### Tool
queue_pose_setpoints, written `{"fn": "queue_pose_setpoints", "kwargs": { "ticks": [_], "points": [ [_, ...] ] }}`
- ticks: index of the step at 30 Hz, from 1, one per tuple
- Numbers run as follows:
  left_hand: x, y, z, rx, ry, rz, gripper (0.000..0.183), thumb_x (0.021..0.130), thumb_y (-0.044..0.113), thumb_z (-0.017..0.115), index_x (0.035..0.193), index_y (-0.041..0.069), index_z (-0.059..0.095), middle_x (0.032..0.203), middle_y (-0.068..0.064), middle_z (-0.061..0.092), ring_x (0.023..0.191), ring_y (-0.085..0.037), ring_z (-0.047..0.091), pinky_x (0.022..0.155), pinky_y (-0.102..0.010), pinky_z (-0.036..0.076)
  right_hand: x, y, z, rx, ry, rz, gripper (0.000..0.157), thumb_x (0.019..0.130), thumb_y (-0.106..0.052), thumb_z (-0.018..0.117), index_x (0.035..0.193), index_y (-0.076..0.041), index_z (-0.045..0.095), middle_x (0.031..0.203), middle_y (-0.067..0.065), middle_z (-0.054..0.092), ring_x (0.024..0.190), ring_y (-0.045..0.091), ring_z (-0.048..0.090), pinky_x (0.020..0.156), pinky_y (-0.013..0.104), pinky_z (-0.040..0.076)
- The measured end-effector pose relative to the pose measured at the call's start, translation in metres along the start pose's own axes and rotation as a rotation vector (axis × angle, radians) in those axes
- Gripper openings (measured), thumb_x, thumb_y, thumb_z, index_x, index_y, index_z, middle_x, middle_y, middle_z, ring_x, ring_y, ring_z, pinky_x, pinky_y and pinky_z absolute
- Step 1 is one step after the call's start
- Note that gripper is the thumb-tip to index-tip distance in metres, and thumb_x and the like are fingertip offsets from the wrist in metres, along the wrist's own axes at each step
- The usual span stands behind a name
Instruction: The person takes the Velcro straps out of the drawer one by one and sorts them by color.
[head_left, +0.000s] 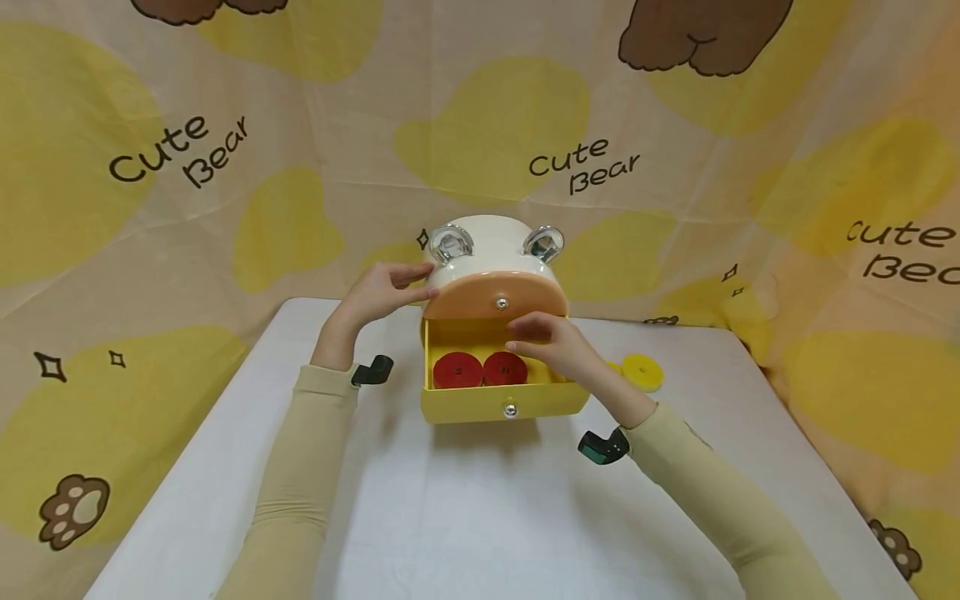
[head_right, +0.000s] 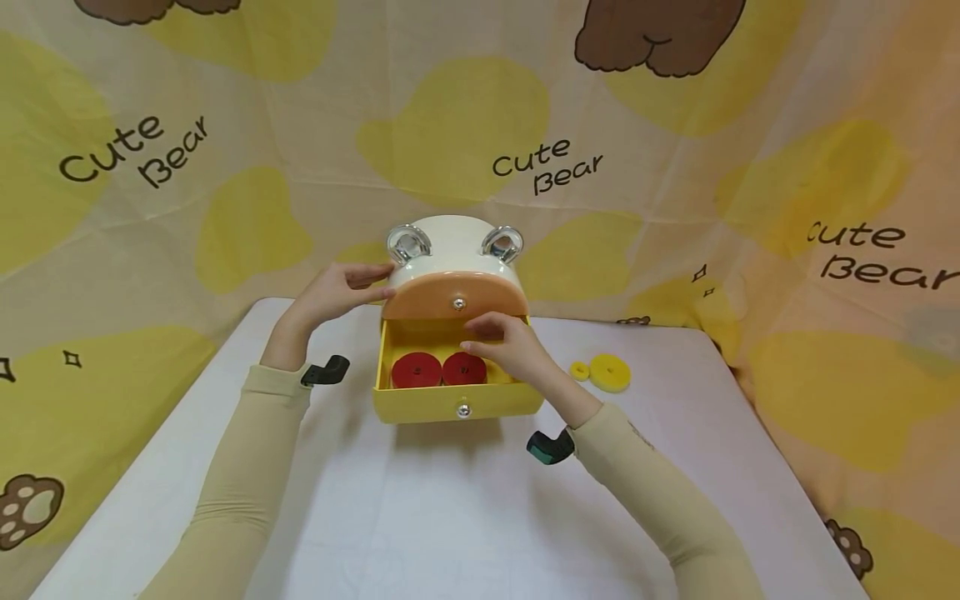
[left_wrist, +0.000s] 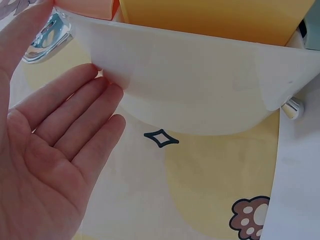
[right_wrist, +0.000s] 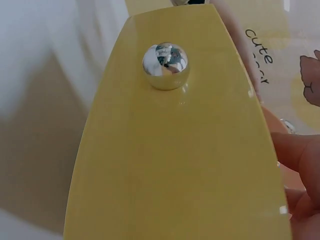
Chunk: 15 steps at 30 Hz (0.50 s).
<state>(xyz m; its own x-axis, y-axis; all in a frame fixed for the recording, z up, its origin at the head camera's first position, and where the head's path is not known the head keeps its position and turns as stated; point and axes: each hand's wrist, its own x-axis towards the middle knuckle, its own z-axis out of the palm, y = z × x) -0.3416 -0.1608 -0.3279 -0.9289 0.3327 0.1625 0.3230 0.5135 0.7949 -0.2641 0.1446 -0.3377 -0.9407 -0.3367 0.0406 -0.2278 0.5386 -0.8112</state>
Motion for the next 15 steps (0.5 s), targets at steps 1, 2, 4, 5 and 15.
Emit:
{"fn": "queue_pose_setpoints", "kwargs": {
  "ticks": [1, 2, 4, 5, 15],
  "points": [
    [0.0, 0.0, 0.0, -0.001, -0.001, 0.0, 0.069, 0.074, 0.056, 0.073, 0.133, 0.026, 0.056, 0.137, 0.001, 0.055, 0.126, -0.023, 0.052, 0.102, -0.044, 0.045, 0.002, 0.001, 0.001, 0.009, -0.012, 0.007, 0.037, 0.086, -0.025, 0.071, 0.118, -0.009, 0.064, 0.119, 0.009, 0.065, 0.116, 0.026, 0.057, 0.105, 0.044, 0.041],
    [0.0, 0.0, 0.0, 0.0, 0.002, -0.002, 0.068, 0.074, 0.057, 0.073, 0.133, 0.026, 0.057, 0.136, 0.002, 0.056, 0.126, -0.022, 0.053, 0.102, -0.043, 0.045, 0.003, 0.002, 0.002, 0.021, -0.025, 0.017, 0.037, 0.086, -0.025, 0.071, 0.118, -0.008, 0.063, 0.12, 0.01, 0.064, 0.117, 0.027, 0.056, 0.106, 0.043, 0.041],
    [0.0, 0.0, 0.001, -0.002, 0.0, 0.001, 0.069, 0.074, 0.057, 0.073, 0.133, 0.026, 0.057, 0.136, 0.002, 0.056, 0.126, -0.022, 0.053, 0.102, -0.043, 0.045, 0.006, 0.004, 0.003, 0.039, -0.05, 0.047, 0.038, 0.086, -0.024, 0.071, 0.119, -0.008, 0.062, 0.122, 0.01, 0.063, 0.118, 0.028, 0.055, 0.106, 0.043, 0.041],
    [0.0, 0.0, 0.001, -0.004, -0.001, 0.002, 0.069, 0.074, 0.057, 0.073, 0.133, 0.026, 0.057, 0.136, 0.002, 0.056, 0.126, -0.022, 0.053, 0.102, -0.043, 0.045, 0.007, 0.004, 0.004, 0.048, -0.065, 0.062, 0.039, 0.086, -0.023, 0.071, 0.12, -0.007, 0.062, 0.123, 0.011, 0.062, 0.119, 0.028, 0.054, 0.106, 0.043, 0.041],
    [0.0, -0.001, 0.0, -0.022, -0.003, -0.002, 0.069, 0.073, 0.058, 0.073, 0.132, 0.027, 0.057, 0.136, 0.003, 0.056, 0.126, -0.021, 0.053, 0.102, -0.042, 0.046, 0.012, 0.009, 0.004, 0.088, -0.214, 0.194, 0.048, 0.086, -0.02, 0.071, 0.128, -0.005, 0.055, 0.133, 0.016, 0.055, 0.126, 0.033, 0.049, 0.104, 0.043, 0.043]
  ]
}}
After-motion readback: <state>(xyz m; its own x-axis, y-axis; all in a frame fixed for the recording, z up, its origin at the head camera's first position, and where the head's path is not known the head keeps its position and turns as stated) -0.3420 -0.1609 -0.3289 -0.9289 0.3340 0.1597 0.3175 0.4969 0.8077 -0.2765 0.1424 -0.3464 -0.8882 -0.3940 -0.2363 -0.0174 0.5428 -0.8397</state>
